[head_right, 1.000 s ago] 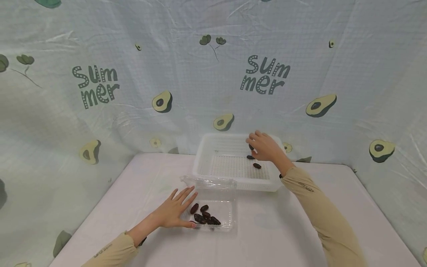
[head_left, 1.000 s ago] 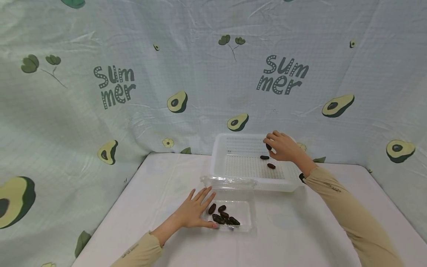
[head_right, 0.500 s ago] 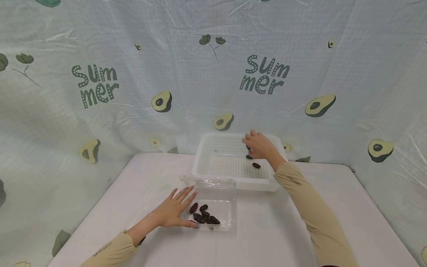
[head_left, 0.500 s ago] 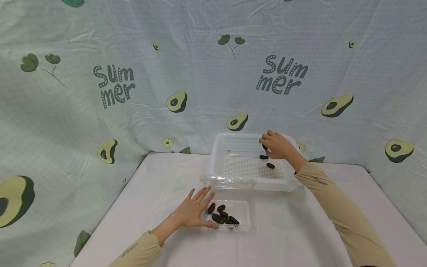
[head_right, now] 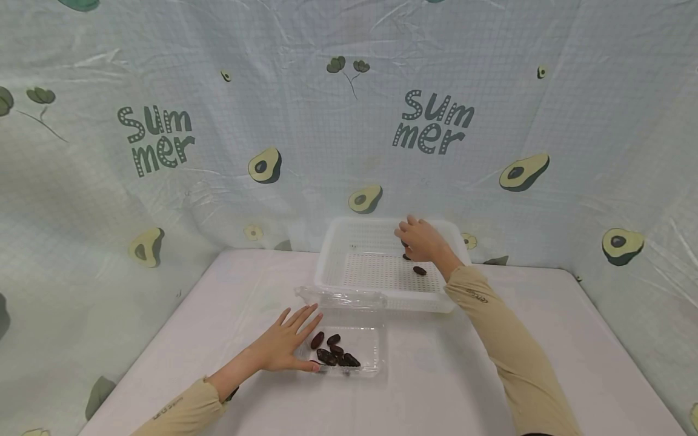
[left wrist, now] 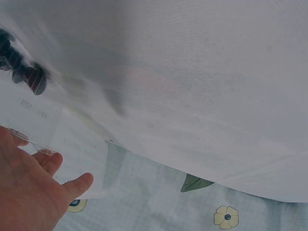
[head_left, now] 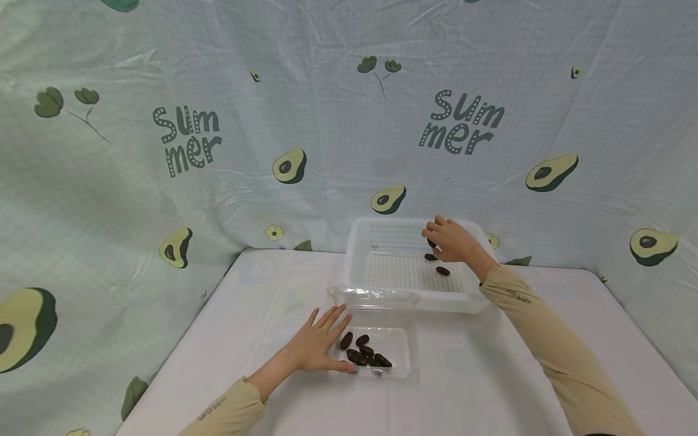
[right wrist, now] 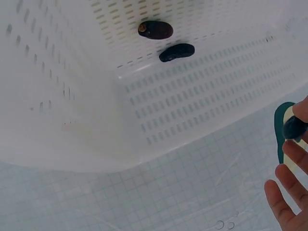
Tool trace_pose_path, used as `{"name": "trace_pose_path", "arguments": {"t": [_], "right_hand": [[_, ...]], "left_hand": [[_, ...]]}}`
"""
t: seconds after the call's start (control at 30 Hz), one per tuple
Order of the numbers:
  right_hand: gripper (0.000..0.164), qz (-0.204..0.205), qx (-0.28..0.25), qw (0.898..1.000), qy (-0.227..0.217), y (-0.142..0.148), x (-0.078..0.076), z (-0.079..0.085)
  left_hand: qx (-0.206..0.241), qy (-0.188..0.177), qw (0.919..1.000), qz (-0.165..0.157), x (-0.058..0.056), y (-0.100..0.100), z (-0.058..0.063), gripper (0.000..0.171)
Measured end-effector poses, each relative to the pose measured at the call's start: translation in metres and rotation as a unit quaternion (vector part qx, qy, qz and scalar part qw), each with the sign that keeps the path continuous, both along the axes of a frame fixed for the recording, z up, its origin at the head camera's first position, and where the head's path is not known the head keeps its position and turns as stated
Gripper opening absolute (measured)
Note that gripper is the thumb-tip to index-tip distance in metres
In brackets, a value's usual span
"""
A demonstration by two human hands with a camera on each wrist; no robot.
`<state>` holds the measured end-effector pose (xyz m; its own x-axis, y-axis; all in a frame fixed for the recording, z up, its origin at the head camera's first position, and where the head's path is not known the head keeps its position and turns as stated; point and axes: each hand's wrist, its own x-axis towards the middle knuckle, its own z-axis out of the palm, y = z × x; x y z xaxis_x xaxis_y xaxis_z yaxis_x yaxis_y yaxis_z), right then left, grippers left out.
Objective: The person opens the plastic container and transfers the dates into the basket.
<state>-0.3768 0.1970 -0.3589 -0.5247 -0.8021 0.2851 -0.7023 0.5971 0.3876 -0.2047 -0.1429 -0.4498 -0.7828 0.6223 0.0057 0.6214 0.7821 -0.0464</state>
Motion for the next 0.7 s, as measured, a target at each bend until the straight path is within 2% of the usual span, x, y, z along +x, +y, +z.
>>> {"name": "trace_pose_path", "arguments": {"t": [0.4,0.7], "right_hand": [[0.023,-0.002,0.004,1.000,0.005,0.004,0.002,-0.003],[0.018,0.020,-0.018,1.000,0.006,0.007,0.011,-0.002]], "left_hand": [[0.002,-0.004,1.0000,0.003,0.000,0.000,-0.001,0.099],[0.004,-0.007,1.0000,0.005,0.001,0.001,0.000,0.098]]}}
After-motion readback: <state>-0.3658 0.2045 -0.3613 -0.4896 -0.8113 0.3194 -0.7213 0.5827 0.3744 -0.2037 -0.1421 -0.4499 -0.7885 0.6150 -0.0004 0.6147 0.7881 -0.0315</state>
